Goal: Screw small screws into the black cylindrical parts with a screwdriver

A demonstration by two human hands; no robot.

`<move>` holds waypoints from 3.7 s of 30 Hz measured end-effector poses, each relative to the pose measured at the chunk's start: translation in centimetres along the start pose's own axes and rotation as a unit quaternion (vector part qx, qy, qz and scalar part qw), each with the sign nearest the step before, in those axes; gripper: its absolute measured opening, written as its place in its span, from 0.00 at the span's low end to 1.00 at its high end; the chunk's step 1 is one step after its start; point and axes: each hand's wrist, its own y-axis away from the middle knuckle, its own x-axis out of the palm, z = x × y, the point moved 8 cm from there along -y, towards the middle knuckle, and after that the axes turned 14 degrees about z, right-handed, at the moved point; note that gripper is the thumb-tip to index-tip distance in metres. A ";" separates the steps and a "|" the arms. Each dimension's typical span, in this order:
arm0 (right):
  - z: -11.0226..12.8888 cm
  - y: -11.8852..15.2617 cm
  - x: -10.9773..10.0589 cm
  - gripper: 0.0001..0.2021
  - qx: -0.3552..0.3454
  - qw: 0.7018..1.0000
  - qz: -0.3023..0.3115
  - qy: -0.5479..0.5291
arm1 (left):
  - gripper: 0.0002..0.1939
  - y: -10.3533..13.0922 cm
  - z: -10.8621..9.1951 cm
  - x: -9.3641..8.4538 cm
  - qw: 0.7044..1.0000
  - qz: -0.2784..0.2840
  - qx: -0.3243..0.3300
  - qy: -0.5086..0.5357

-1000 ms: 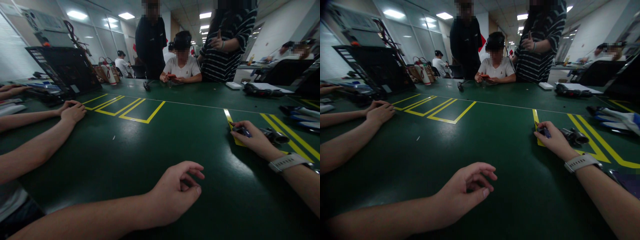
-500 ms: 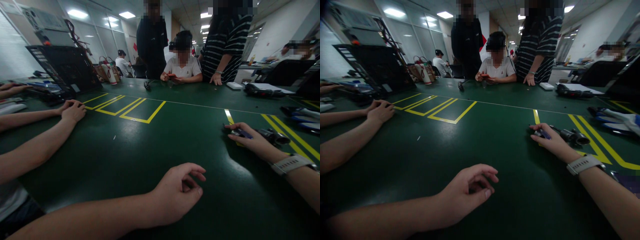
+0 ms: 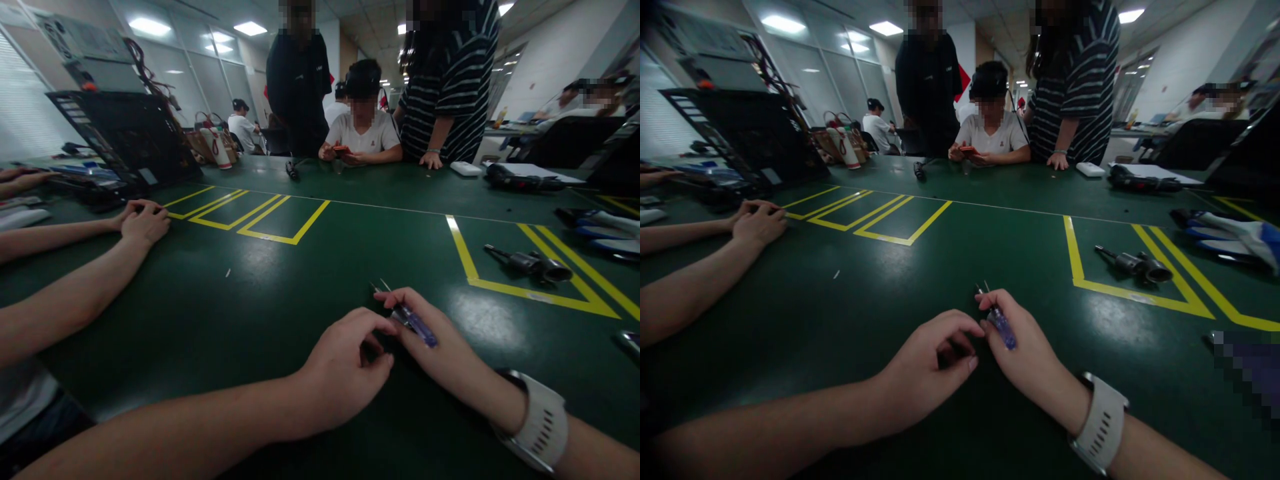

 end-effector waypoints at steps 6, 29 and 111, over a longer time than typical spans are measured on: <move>1.1 0.0 2.0 0.09 0.017 0.995 0.001 -0.102 | 0.17 0.2 -0.2 -1.5 0.997 -0.021 -0.010 -0.073; -2.0 2.7 -2.8 0.21 0.118 0.943 -0.131 -0.284 | 0.16 -0.6 1.0 -2.7 1.000 -0.006 -0.030 0.005; -2.1 3.0 -1.8 0.15 0.104 0.939 -0.124 -0.303 | 0.19 0.1 1.5 -2.7 0.939 -0.087 -0.042 0.329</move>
